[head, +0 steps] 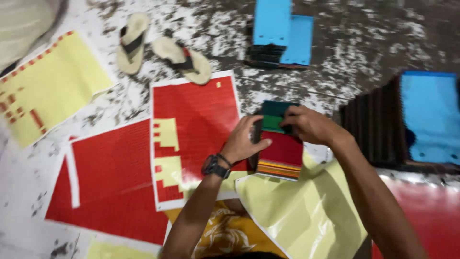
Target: The person sits on the floor and stacks small, colorful rectangular pieces of material into a neat pile. They handle the pieces one by one, aligning them carefully, and also peel a small piece of yellow material from a larger sheet.
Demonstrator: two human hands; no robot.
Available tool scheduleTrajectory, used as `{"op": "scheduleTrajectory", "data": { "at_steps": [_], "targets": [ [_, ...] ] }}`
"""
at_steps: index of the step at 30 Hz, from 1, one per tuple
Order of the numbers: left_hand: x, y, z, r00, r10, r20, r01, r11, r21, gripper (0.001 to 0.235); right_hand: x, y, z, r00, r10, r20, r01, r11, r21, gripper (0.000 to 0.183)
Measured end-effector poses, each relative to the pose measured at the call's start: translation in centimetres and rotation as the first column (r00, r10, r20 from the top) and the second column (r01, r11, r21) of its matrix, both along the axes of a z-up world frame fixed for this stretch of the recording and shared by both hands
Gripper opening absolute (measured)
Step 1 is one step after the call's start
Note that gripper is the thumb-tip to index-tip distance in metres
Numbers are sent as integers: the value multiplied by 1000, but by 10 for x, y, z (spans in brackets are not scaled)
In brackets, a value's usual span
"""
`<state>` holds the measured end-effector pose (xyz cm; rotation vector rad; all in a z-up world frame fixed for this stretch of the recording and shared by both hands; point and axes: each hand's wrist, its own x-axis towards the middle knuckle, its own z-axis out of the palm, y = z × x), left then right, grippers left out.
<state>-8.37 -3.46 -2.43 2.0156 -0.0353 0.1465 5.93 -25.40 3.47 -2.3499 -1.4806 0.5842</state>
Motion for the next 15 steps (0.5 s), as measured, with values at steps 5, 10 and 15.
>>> {"op": "scheduleTrajectory", "data": {
  "at_steps": [5, 10, 15],
  "targets": [
    [-7, 4, 29, 996, -35, -78, 30, 997, -70, 77, -15, -4, 9, 999, -46, 19, 48, 995, -87, 27],
    [-9, 4, 34, 996, -44, -82, 41, 998, -43, 75, -25, -4, 11, 995, -97, 32, 100, 990, -102, 29],
    [-5, 5, 36, 989, -79, -121, 75, 996, -37, 71, -26, -9, -1, 988, -148, 33, 149, 988, -30, 33]
  ]
}}
